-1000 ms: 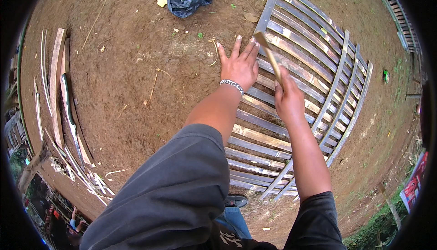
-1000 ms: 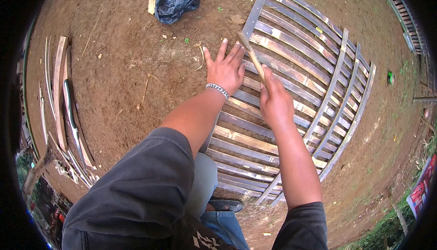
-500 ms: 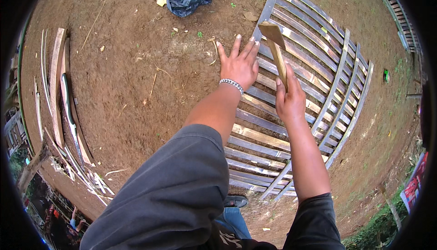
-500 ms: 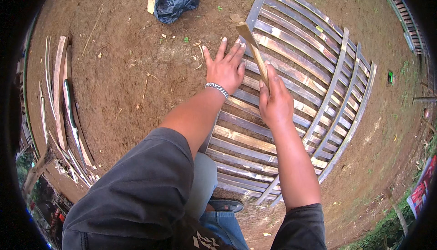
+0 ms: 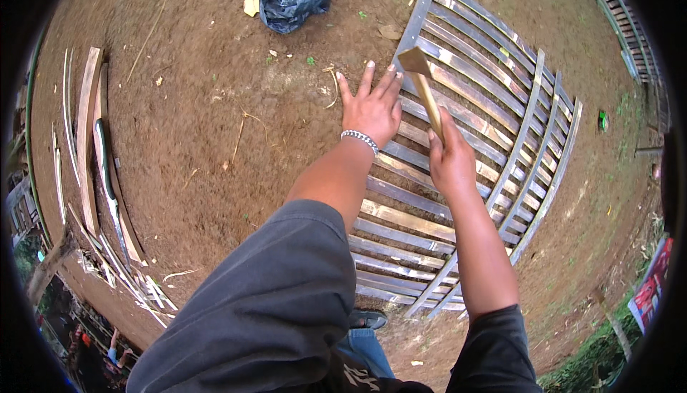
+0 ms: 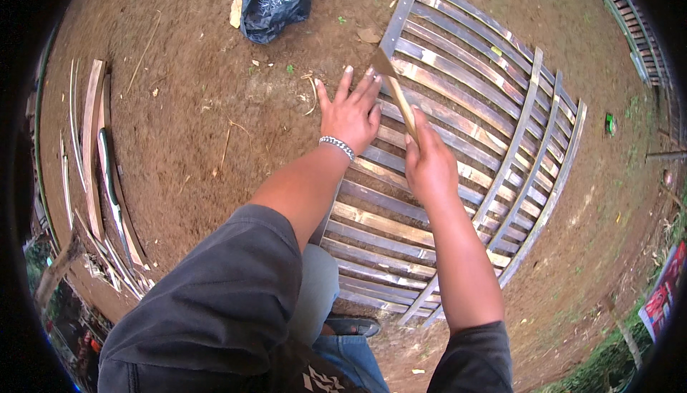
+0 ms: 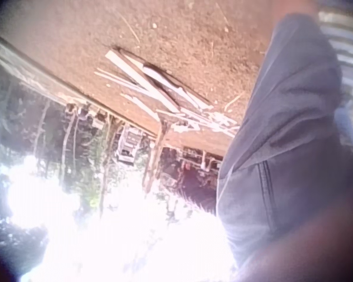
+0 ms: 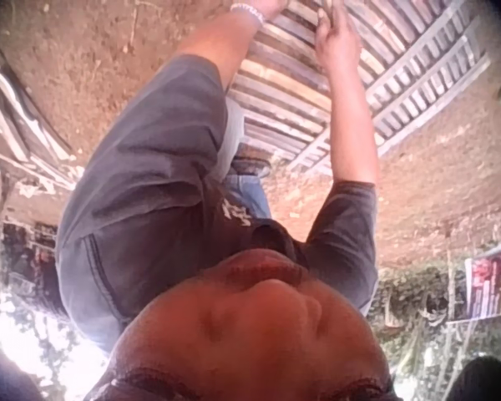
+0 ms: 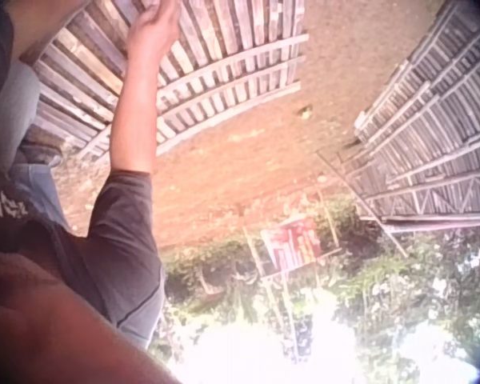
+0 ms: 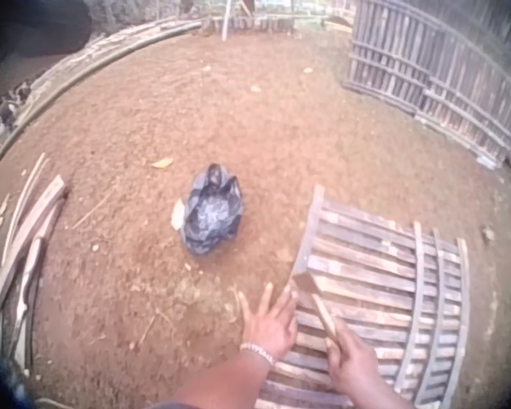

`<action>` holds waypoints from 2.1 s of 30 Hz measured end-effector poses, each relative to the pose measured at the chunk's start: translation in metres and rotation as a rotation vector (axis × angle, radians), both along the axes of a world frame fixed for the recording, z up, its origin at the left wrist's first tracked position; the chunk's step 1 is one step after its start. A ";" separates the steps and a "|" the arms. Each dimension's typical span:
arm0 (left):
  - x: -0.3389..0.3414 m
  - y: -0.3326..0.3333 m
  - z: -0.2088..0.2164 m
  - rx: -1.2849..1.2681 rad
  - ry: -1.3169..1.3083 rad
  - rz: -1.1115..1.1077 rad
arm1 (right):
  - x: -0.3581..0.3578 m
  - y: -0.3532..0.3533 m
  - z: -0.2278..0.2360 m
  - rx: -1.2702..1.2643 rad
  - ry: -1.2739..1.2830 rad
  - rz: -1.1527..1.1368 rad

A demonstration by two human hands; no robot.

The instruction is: The person hammers nails into a wooden lattice structure using a hammer. They repeatedly pick up nails from a black plastic bag and drive them into the wood to secure the slats.

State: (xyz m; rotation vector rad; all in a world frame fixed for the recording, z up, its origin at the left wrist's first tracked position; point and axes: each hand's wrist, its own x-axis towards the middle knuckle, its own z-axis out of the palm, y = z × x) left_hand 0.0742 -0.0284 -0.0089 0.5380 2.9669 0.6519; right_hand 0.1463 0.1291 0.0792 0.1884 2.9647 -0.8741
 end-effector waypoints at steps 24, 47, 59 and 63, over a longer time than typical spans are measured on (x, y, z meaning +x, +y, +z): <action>0.004 -0.001 -0.013 0.185 0.066 0.129 | -0.003 -0.002 -0.009 0.023 0.076 -0.012; 0.002 -0.002 -0.008 0.162 0.096 0.127 | 0.009 0.007 -0.030 -0.172 0.323 -0.080; 0.004 -0.002 -0.010 0.188 0.108 0.139 | 0.012 -0.005 -0.034 0.041 -0.235 -0.033; 0.005 -0.003 -0.011 0.172 0.097 0.130 | 0.014 0.002 -0.028 -0.060 0.093 -0.072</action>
